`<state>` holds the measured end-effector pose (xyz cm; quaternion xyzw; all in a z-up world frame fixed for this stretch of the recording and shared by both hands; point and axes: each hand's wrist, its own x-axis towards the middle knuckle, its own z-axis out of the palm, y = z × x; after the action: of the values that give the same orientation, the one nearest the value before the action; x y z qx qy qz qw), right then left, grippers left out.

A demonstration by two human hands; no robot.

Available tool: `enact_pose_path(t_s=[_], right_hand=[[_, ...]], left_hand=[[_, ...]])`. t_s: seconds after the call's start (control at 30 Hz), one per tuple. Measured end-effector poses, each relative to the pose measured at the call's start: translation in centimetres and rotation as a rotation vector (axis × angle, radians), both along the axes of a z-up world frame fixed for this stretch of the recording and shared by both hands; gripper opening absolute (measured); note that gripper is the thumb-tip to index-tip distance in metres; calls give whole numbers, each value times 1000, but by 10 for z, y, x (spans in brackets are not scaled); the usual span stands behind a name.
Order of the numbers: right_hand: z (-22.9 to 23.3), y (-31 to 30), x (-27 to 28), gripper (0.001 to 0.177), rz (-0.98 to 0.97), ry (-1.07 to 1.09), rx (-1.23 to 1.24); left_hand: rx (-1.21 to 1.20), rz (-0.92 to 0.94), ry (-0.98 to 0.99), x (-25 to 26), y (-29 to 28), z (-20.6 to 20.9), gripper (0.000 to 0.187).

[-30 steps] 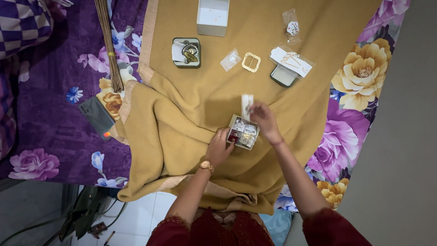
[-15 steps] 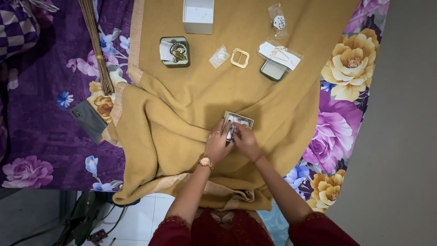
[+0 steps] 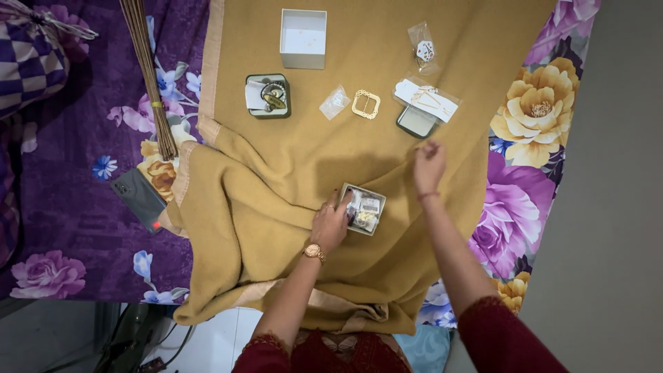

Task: The person is organizing various pieces of jewelry by placing them into individual small plastic bags and then into small storage boxes on a bed.

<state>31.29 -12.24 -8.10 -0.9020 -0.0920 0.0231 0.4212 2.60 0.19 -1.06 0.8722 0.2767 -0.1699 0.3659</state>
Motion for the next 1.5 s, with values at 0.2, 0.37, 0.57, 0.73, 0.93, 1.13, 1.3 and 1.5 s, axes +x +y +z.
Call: enact_pose_path(t_s=[0.2, 0.37, 0.57, 0.73, 0.93, 1.13, 1.3, 1.5], right_hand=[[38, 34, 29, 42, -166, 501, 128], [9, 41, 47, 34, -329, 570, 216], [11, 55, 50, 41, -199, 596, 90], [-3, 58, 47, 14, -27, 647, 39], [33, 83, 30, 29, 222, 398, -292], [51, 121, 79, 24, 27, -149, -156], [23, 138, 153, 54, 204, 0, -199], [-30, 142, 215, 60, 109, 333, -337]], left_hand=[[-27, -11, -16, 0, -1, -15, 71], [19, 41, -255, -8, -4, -23, 58], [-176, 324, -303, -2, -1, -10, 58], [-185, 290, -156, 4, 7, -15, 61], [-320, 174, -43, 16, 33, 14, 77], [-549, 384, -62, 15, 50, 13, 88], [-576, 670, -235, 3, 54, -25, 80], [-589, 873, -322, 9, 84, -37, 80]])
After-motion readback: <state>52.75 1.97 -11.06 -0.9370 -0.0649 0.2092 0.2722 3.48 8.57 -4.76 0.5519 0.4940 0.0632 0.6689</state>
